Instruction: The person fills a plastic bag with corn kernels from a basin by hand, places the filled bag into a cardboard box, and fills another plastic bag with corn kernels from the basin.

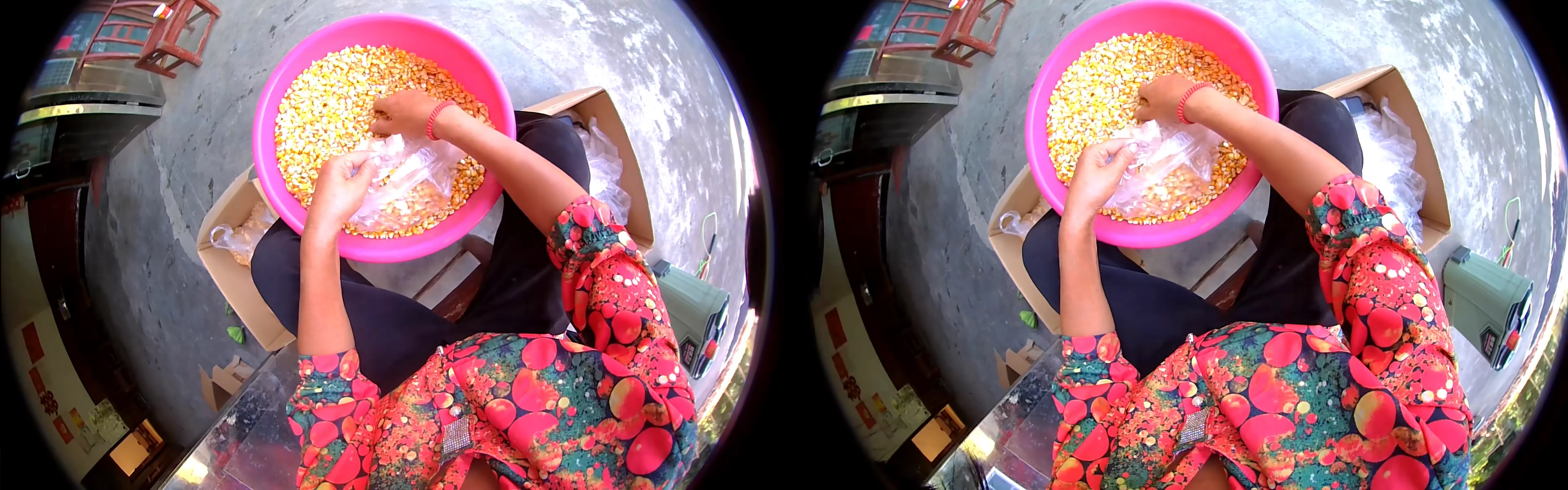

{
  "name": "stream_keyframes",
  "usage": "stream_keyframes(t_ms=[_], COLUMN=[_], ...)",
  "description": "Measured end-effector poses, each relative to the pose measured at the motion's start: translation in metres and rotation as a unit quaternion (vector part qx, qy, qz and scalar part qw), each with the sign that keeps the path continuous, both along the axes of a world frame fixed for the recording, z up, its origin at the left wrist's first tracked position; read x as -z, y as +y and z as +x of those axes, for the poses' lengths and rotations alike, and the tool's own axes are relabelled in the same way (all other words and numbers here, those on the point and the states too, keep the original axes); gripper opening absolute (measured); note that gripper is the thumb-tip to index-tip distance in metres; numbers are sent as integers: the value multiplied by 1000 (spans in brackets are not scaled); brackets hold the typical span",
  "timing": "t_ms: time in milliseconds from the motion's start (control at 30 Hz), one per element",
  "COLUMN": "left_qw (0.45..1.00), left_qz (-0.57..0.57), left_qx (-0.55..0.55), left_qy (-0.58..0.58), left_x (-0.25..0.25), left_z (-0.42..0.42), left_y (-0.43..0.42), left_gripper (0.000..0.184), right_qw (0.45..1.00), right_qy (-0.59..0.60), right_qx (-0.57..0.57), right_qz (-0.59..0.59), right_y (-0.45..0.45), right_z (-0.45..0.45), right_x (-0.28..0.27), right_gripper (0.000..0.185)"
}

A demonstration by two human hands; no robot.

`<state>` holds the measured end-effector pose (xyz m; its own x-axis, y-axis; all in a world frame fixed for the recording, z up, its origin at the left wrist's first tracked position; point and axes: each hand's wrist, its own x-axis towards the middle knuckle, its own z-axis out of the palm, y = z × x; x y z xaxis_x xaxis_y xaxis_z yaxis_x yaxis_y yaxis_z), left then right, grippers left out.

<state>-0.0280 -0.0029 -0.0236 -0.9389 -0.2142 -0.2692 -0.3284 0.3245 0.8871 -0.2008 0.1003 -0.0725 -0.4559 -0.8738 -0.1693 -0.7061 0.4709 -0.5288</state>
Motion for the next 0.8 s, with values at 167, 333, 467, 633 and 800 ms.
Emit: stream_keyframes(t_ms=[167,333,467,633,800], left_qw=[999,999,994,976,976], left_qz=[-32,-39,-41,-23,-41], left_qx=[16,-1,-95,-209,-207], left_qy=[-22,-3,21,58,45], left_x=[2,5,7,-3,-11], left_z=[-1,0,1,-5,-6], left_y=[-1,-1,-6,-6,-7], left_gripper=[20,21,22,24,23], right_qw=[973,802,684,749,884], right_qy=[-221,-573,-668,-600,-371], right_qx=[1,109,163,79,-151], right_qz=[-67,-131,-243,-269,-241], right_y=[-10,-10,-7,4,17], right_z=[3,-2,-5,11,25], right_x=[9,-14,-47,-70,-75], right_gripper=[39,32,25,28,19])
